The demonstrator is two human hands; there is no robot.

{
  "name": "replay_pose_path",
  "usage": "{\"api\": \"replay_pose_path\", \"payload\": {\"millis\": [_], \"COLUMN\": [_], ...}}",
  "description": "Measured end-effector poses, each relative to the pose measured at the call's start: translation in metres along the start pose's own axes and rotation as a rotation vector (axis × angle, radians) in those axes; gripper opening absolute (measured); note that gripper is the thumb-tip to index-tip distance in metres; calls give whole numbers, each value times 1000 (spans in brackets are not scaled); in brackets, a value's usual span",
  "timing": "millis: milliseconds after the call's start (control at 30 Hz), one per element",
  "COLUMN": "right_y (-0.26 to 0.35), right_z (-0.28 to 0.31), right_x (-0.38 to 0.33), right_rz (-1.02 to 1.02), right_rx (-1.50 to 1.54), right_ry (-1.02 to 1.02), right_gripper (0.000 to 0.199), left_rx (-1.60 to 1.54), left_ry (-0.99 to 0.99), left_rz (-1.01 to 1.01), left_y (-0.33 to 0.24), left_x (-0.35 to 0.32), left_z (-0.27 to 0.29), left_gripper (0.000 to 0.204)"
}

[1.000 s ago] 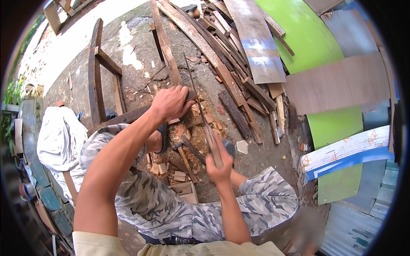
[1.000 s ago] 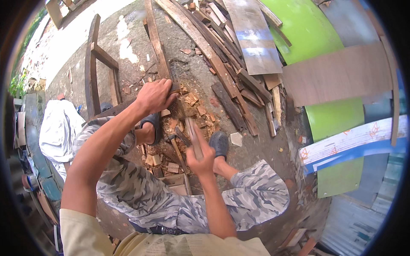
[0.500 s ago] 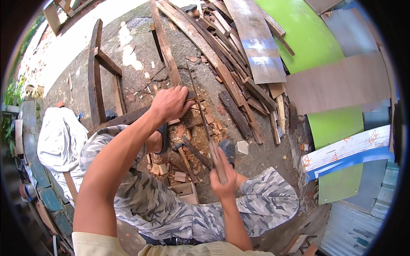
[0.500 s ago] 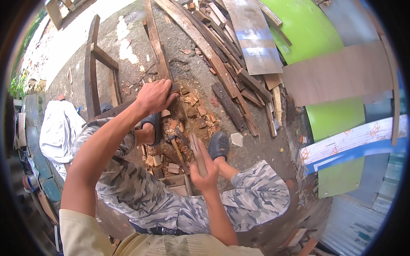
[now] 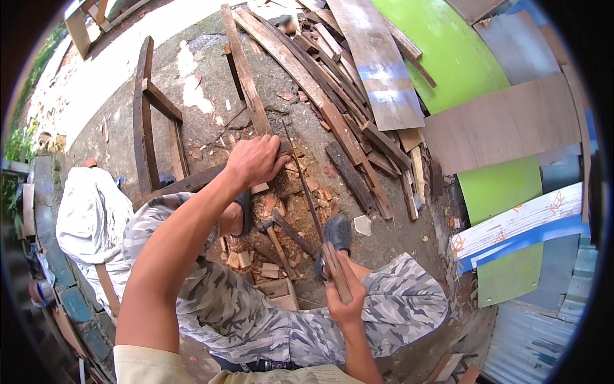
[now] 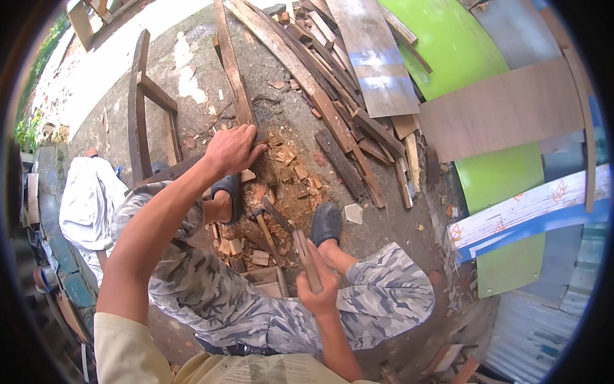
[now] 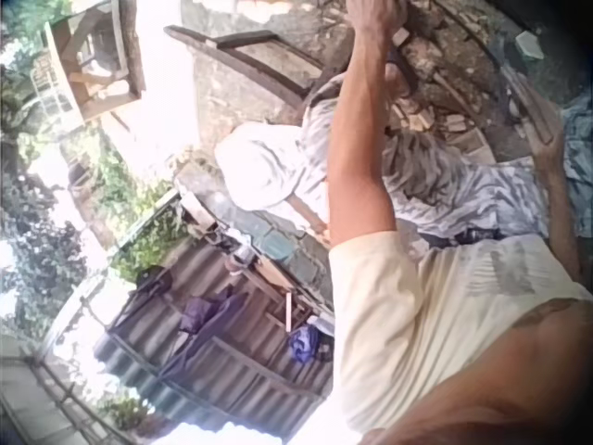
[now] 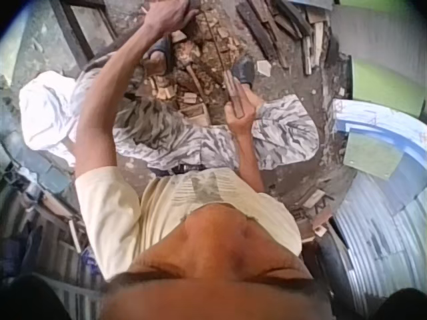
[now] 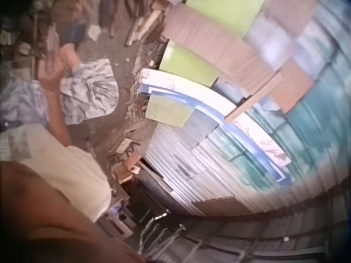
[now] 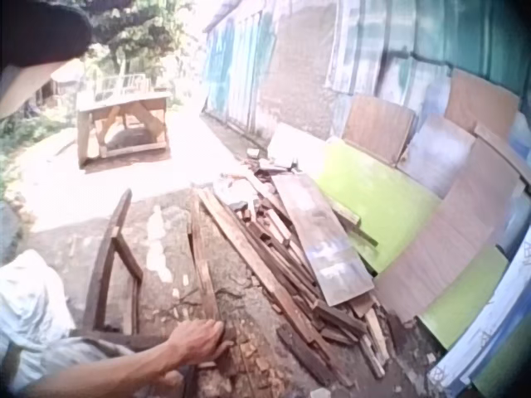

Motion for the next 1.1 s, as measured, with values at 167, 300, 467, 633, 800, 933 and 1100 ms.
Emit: {"api": "replay_pose_path", "payload": {"millis": [167,300,467,633,800,933,1100], "right_y": [-38,-9,14,-9,-21,-6,-4], "right_z": [-54,-51,11,-32,-51,-4,-1], "right_x": [169,99,-12,103,135,9,27], "right_rz": [167,-25,-8,4,21,-3,-7], "right_rx": [5,15,-28,38,75,84,143], "right_ry": [-27,47,49,34,6,-9,-13], "right_gripper": [64,63,67,66,67,70,69], "left_rx": [11,18,14,34,77,104,128], "left_ry": [-22,-38,4,-33,-19,-15,-17], "left_rz": [-43,5,-8,-15,-6,11,0], "left_y": [-9,5,0,-8,-3,-3,-8], "left_x": [12,-7,0,1,-1,0,2], "left_z": [-1,-8,-2,-3,-7,-2,-2], "left_gripper": [46,46,48,46,46,46,47]}}
Point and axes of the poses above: each hand's wrist, its own x-axis towards the middle knuckle, its own z-axis out of the back of the hand, y = z × x, the point moved 3 cm from there along x, towards the middle knuckle, and after that the axes turned 3 degrees about y, right-handed, at the moved point
